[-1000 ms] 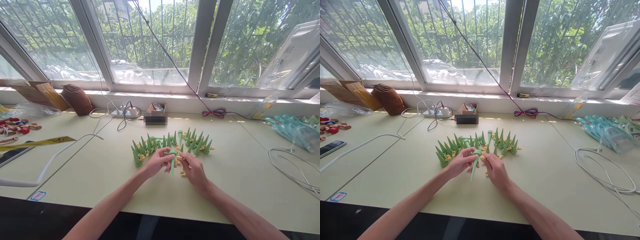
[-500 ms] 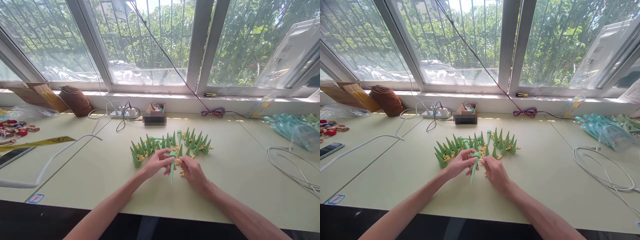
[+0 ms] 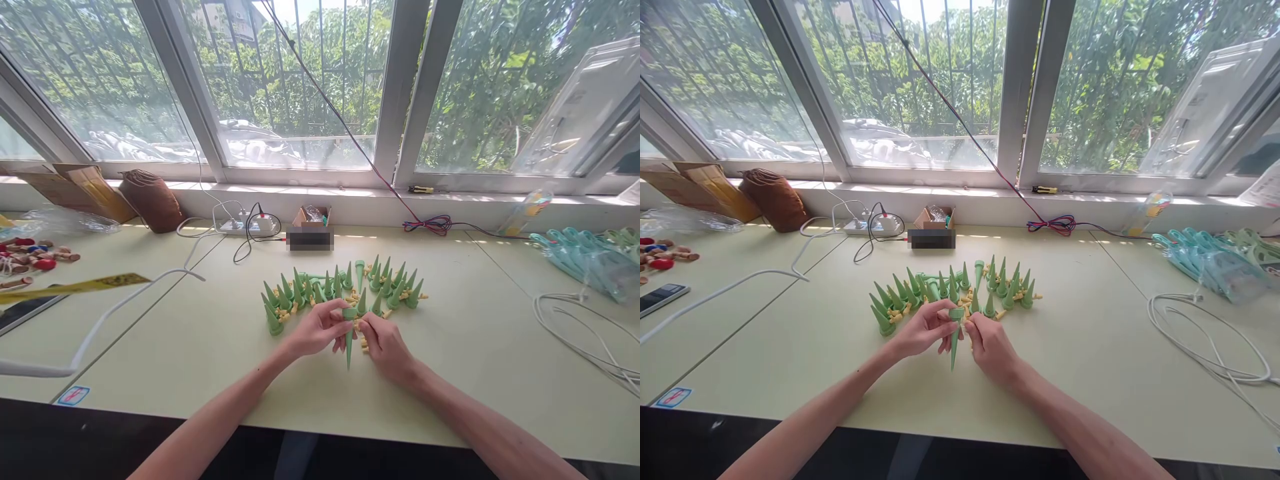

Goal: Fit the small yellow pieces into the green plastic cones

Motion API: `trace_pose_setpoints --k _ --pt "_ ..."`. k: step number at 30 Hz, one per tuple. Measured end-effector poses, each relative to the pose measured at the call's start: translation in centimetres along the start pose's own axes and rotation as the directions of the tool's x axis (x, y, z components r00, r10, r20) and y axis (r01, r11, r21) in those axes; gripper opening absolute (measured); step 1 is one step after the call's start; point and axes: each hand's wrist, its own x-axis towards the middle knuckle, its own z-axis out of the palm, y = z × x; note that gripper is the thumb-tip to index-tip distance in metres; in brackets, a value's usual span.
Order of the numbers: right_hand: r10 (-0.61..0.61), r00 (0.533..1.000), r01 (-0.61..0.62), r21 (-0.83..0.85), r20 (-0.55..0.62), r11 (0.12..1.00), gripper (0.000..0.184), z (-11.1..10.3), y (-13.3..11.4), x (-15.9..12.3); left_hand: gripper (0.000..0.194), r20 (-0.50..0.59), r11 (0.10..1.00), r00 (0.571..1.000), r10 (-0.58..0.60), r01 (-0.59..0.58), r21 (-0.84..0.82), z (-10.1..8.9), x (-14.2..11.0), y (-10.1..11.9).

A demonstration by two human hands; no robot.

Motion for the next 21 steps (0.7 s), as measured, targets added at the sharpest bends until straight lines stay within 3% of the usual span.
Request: trace_pose_setpoints --k 6,9,14,18,21 --pt "0.018 1.0 -0.018 0.024 -0.016 1.0 0.032 0.1 0.3 -0.1 0.022 -0.043 0.949 0.993 0.108 -0.09 0.301 0.4 -0.3 -0.1" --pt "0.027 0.999 -0.026 0.046 -0.022 0.999 0.031 0.1 0.2 -0.1 0.019 -0.061 0.917 0.985 0.162 -0.127 0.377 0.6 -0.3 0.1" --pt "0.003 0.994 0.003 0.059 -0.11 0.998 0.031 0.1 -0.2 0.2 0.021 -0.089 0.939 0.977 0.195 -0.159 0.305 1.0 -0.1 0.0" --pt "-0.044 0.975 0.05 0.025 -0.218 0.998 0.028 0.1 -0.4 0.3 0.036 -0.186 0.966 0.958 0.218 -0.185 0.181 1.2 0.1 0.0" --pt "-0.059 0.959 0.062 0.002 -0.278 0.998 0.025 -0.1 -0.5 0.2 0.025 -0.242 0.966 0.936 0.255 -0.235 0.11 1.1 0.1 0.4"
